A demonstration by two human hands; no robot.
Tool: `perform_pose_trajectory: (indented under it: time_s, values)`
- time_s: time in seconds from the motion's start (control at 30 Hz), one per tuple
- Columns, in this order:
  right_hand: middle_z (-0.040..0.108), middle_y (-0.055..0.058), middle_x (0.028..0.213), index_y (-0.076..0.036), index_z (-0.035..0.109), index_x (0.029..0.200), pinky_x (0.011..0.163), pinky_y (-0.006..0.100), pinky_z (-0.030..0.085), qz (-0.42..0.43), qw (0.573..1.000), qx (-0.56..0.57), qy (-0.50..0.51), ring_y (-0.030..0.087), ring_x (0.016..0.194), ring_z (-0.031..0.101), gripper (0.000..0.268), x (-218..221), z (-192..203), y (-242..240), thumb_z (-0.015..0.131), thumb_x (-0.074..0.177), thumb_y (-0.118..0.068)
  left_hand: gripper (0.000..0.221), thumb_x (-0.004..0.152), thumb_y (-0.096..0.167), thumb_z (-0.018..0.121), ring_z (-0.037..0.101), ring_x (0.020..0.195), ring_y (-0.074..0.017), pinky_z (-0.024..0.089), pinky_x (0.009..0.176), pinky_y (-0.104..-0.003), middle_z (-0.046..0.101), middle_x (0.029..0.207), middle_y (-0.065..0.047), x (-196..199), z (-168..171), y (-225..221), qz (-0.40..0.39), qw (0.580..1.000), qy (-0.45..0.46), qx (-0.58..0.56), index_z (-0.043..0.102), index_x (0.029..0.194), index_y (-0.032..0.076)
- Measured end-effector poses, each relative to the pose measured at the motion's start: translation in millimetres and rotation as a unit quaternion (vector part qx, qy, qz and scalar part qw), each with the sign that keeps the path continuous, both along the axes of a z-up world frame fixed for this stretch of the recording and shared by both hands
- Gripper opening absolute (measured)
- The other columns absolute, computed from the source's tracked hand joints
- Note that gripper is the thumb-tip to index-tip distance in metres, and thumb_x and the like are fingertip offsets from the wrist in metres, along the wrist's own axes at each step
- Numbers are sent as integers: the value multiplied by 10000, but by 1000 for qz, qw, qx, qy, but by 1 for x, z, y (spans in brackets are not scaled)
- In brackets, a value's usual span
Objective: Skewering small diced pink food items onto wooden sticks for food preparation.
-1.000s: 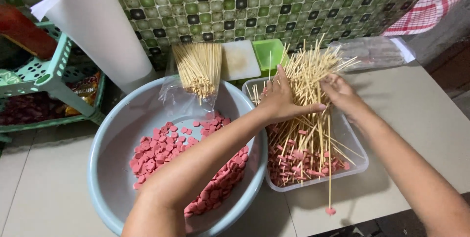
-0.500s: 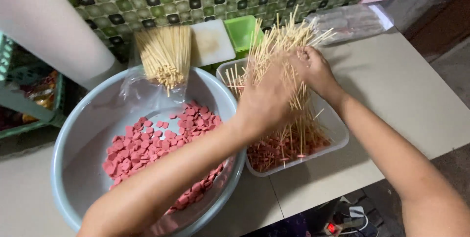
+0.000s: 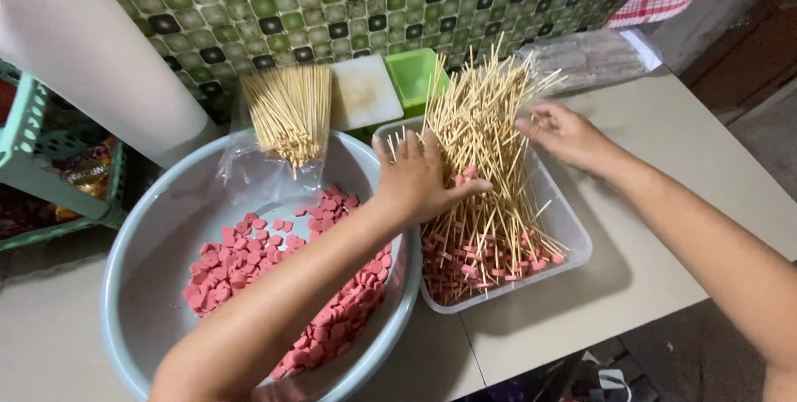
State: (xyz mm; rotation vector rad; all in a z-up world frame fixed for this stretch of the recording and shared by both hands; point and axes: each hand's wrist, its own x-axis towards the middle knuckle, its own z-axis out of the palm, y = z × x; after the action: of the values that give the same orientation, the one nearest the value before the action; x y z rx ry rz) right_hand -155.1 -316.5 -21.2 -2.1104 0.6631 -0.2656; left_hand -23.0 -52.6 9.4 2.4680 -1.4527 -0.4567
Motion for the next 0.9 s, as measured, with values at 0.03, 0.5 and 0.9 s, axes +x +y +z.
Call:
perform_pose_trajectory:
  time_s: [0.03,0.5,0.9]
  values:
    - [632,203,1095,67,502,1432,733,333,532,2,1000,-2,-3,277,1039,640,760,0,-1,5,692,992,-523,1255,833,919,292,308,1482,-485,38,1181,-711,292,1570,-418,-1,-6,-3,2,1000,-3,-2,240,1567,-97]
    - [738,90,753,-55,709,1050,654,402,533,19,928,-308,208,268,629,663,358,-34,84,-8,491,1125,-329,428,949,371,661,704,673,-341,582,552,-455,703,1007,-139,20,-3,130,-69,973,-68,-207,654,1209,32]
    - [739,-33,784,-444,390,1566,420,192,589,301,893,-216,256,73,475,569,718,6,79,198,479,962,-67,428,893,222,625,703,797,-407,586,646,-512,623,1232,-174,30,-90,182,-88,992,-28,84,611,1313,140]
